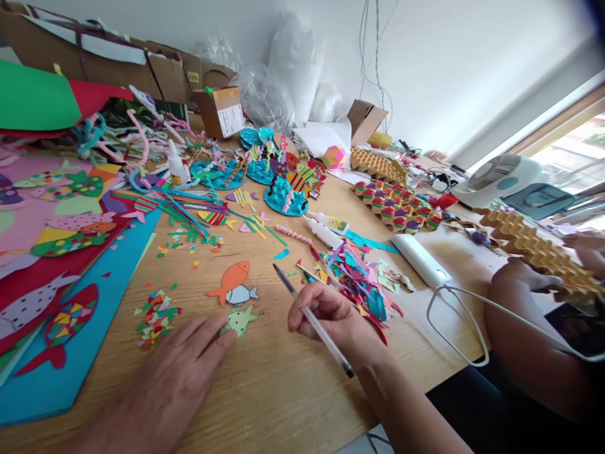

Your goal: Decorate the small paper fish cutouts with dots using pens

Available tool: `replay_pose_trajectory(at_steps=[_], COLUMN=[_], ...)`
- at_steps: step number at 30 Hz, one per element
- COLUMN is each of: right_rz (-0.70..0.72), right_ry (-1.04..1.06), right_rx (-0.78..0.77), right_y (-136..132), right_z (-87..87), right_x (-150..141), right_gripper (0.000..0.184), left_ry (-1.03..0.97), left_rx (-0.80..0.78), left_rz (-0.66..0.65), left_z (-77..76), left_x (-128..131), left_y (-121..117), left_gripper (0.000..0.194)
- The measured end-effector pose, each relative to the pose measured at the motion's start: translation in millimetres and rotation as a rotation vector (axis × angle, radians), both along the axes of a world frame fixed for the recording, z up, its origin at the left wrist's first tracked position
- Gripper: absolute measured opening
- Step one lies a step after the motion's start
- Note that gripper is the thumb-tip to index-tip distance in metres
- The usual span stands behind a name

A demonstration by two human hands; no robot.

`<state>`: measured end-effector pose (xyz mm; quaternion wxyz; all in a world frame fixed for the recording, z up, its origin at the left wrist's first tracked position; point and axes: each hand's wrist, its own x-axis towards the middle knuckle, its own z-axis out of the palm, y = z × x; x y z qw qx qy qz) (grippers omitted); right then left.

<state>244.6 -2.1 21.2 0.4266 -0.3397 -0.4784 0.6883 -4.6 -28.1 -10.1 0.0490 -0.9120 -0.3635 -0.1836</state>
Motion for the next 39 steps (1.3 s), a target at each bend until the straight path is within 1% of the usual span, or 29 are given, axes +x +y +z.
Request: replay_pose_trajectory(at_steps=[3, 5, 7, 9, 11, 13, 14, 16, 18, 20, 22, 24, 27, 29, 31, 33, 34, 35, 36, 37, 39], right_rz=[0.014, 0.030, 0.056, 0.093, 0.138, 0.182, 0.196, 0.207, 0.183, 0.095, -0.044, -0.105, -0.073, -0.068, -0.122, -0.230, -0.292, -0.314, -0.307, -0.285, -0.185], right_ry=[-0.058, -0.165, -0.405, -0.734, -1.040, -1.322, -1.422, -1.533, -1.569, -1.625, -1.735, -1.814, -1.846, -1.844, -1.821, -1.725, -1.605, -1.447, -1.276, -1.103, -0.710], right_rx=[-0.008, 0.050, 0.203, 0.435, 0.638, 0.723, 0.743, 0.761, 0.734, 0.619, 0.458, 0.369, 0.345, 0.343, 0.365, 0.432, 0.505, 0.565, 0.592, 0.584, 0.460], right_y=[-1, -1, -2, -2, -1, 1, 1, 2, 2, 1, 0, 0, 1, 1, -2, -9, -13, -18, -22, -26, -30], right_z=[-6.9, -4.9, 0.6, 6.2, 8.9, 8.9, 8.9, 11.1, 17.3, 25.7, 31.8, 31.8, 22.3, 17.0, 19.0, 29.6, 37.1, 44.8, 51.9, 57.4, 60.8], right_x=[3, 5, 5, 2, -5, -12, -14, -17, -14, -5, 5, 14, 22, 23, 24, 26, 27, 28, 28, 27, 21], right_gripper=[0.023, 0.018, 0.013, 0.019, 0.021, 0.019, 0.018, 0.017, 0.014, 0.012, 0.014, 0.014, 0.007, 0.010, 0.013, 0.017, 0.020, 0.023, 0.025, 0.025, 0.023], left_ry=[-0.022, -0.011, 0.030, 0.045, 0.004, -0.032, -0.046, -0.069, -0.077, -0.074, -0.073, -0.070, -0.036, 0.003, 0.008, 0.004, 0.002, 0.003, 0.008, 0.018, 0.042], left_rx=[0.083, 0.096, 0.069, 0.029, -0.032, -0.098, -0.119, -0.132, -0.137, -0.143, -0.155, -0.150, -0.112, -0.082, -0.044, -0.020, -0.021, -0.028, -0.038, -0.044, -0.033], left_rz=[0.013, 0.005, -0.033, -0.054, -0.023, -0.025, -0.034, -0.044, -0.026, -0.006, -0.007, -0.015, 0.008, 0.026, 0.023, 0.033, 0.043, 0.045, 0.040, 0.030, 0.002], left_z=[-2.7, -9.4, -18.4, -27.6, -35.2, -40.4, -42.1, -44.3, -45.8, -46.6, -45.8, -41.8, -29.7, -19.8, -11.4, -5.9, -4.1, -2.9, -2.1, -1.6, -0.7], left_x=[-1, -4, -8, -12, -14, -16, -16, -18, -19, -19, -17, -14, -8, -6, -3, -2, -1, -1, 0, 0, 1], left_y=[2, 2, 3, 2, 1, 1, 1, 3, 4, 3, 2, -1, -3, -2, -1, -1, 0, 0, 0, 0, 1], left_gripper=[0.046, 0.045, 0.044, 0.047, 0.052, 0.053, 0.053, 0.052, 0.050, 0.050, 0.052, 0.053, 0.049, 0.047, 0.042, 0.040, 0.039, 0.038, 0.036, 0.035, 0.035])
